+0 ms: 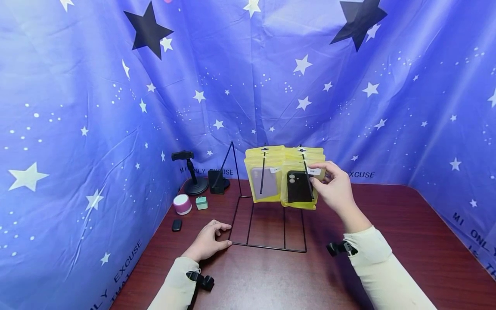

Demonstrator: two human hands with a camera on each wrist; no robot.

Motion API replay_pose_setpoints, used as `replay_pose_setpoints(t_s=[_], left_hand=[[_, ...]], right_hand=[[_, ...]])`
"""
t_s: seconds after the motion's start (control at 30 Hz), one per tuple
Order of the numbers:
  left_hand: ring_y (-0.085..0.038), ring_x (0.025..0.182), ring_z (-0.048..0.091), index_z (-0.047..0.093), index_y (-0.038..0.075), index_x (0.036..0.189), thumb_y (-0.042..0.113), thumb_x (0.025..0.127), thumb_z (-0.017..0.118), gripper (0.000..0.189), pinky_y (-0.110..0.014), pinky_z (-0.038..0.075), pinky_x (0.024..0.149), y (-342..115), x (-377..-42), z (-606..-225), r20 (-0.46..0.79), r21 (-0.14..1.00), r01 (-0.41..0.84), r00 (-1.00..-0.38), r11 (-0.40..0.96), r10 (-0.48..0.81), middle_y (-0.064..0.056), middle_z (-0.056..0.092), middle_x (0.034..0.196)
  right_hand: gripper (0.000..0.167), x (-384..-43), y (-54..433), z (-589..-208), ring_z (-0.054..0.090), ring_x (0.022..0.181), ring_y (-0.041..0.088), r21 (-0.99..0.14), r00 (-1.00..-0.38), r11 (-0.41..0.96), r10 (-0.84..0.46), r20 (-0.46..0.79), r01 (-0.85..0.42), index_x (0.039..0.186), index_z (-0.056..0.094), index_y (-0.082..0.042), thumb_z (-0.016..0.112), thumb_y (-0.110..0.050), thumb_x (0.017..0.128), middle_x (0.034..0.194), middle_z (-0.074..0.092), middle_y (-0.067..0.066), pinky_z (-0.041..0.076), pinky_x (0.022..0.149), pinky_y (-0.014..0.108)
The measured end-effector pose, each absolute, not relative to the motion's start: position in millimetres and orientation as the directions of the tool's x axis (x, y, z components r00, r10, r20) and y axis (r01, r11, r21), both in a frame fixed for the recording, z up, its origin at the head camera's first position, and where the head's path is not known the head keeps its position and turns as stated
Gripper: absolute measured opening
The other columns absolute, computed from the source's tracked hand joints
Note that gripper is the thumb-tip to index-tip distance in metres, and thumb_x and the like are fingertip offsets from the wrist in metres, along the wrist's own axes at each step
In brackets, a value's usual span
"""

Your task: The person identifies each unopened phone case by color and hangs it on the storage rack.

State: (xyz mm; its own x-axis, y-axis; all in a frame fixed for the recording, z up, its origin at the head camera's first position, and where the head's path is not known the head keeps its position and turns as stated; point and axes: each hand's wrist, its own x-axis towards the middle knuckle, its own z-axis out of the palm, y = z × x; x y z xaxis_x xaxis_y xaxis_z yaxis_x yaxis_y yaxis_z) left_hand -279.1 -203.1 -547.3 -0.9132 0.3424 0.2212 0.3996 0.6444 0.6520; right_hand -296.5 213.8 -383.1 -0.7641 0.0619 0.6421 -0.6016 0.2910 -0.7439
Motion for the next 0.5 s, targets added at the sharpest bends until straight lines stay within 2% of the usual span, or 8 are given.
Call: replay_pose_setpoints(t_s=[0.13, 0.27, 0.5], left_hand=[[-0.015, 0.094, 0.055, 0.074, 0.015, 0.127, 0.026, 0.085, 0.090, 0.046, -0.033, 0.048, 0.083, -204, -281, -549, 0.222, 0.652, 0.402, -0.912, 0.643, 0.346, 0.002, 0.061, 0.110], [-0.014, 0.093, 0.055, 0.074, 0.016, 0.127, 0.027, 0.085, 0.089, 0.046, -0.032, 0.048, 0.083, -204, -282, -550, 0.223, 0.651, 0.408, -0.909, 0.640, 0.352, 0.002, 0.062, 0.111], [-0.013, 0.094, 0.055, 0.073, 0.016, 0.128, 0.025, 0.085, 0.089, 0.047, -0.032, 0.049, 0.083, -205, -283, -551, 0.220, 0.644, 0.413, -0.906, 0.644, 0.361, 0.002, 0.062, 0.112]], right_hand=[[0.038, -296, 211, -381, 0.068, 0.098, 0.011, -0.734, -0.756, 0.332, 0.086, 0.649, -0.592, 0.116, 0.076, 0.003, 0.073, 0.019, 0.082, 0.111, 0.064, 0.017, 0.056, 0.078, 0.018], [0.035, -286, 205, -371, 0.066, 0.093, 0.006, -0.724, -0.746, 0.351, 0.096, 0.659, -0.594, 0.113, 0.075, 0.007, 0.071, 0.021, 0.081, 0.109, 0.064, 0.022, 0.056, 0.077, 0.019], [0.034, -271, 198, -359, 0.065, 0.088, 0.025, -0.698, -0.731, 0.400, 0.095, 0.676, -0.594, 0.111, 0.075, 0.008, 0.070, 0.021, 0.081, 0.108, 0.066, 0.023, 0.056, 0.072, 0.019]])
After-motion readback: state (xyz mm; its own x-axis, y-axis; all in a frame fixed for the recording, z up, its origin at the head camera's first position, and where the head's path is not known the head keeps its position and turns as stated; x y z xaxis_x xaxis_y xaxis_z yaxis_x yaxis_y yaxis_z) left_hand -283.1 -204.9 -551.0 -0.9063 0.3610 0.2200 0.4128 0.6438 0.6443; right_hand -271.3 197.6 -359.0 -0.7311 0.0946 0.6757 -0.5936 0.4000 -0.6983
